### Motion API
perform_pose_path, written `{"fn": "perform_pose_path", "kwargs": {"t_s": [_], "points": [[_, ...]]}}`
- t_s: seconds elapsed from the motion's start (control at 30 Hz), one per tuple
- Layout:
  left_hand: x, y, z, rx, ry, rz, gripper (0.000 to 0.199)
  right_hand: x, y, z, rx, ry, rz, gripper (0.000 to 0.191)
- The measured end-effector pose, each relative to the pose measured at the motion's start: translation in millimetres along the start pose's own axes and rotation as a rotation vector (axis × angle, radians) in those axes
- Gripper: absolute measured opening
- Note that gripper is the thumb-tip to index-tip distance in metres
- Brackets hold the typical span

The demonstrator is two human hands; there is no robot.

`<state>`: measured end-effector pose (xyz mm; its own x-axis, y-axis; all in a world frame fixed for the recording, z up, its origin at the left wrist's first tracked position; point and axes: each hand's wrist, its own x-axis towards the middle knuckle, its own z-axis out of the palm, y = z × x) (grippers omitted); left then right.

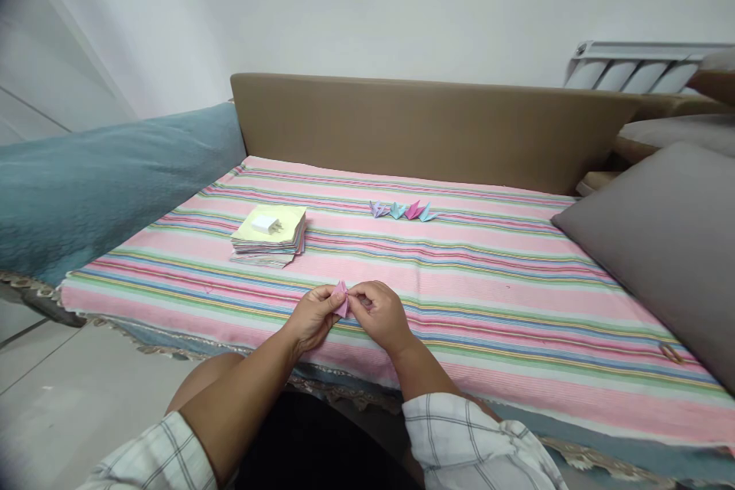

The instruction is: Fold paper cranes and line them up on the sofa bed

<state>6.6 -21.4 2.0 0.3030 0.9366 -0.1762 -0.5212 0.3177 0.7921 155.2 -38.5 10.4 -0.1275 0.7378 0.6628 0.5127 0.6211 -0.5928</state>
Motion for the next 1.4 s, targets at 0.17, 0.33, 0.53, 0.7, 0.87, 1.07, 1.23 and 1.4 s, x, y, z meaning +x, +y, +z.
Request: {"fn": "perform_pose_path", "kwargs": {"t_s": [0.17,0.33,0.53,0.7,0.87,1.07,1.23,1.4], "points": [[-1,1,1.3,-0.016,-0.004,0.006,0.031,0,-2,2,0.069,-0.006,0.083,0.008],[0,0,1.1,-0.039,-0.017,0.016,0.030,-1,-5,6,0.184,0.012,0.201,0.011],[-1,1,4.2,-0.070,-0.026,0.031,0.028,-2,-5,9,0.229,0.023,0.201,0.011],[0,2,5.6,-0.072,-0.034,0.055,0.028,-3,-6,11,0.221,0.041,0.207,0.012],[0,2,5.5,-0.087,-0.044,0.058,0.026,-4,-5,13,0.280,-0.014,0.264,0.018],[-1,4,7.5,-0.092,-0.004,0.065,0.026,-6,-4,19,0.363,-0.041,0.352,0.021],[0,1,3.6,-0.085,0.030,0.064,0.028,-4,-3,22,0.423,-0.036,0.457,0.022],[1,0,1.5,-0.083,0.037,0.042,0.029,-3,-2,19,0.446,-0.047,0.445,0.023]]}}
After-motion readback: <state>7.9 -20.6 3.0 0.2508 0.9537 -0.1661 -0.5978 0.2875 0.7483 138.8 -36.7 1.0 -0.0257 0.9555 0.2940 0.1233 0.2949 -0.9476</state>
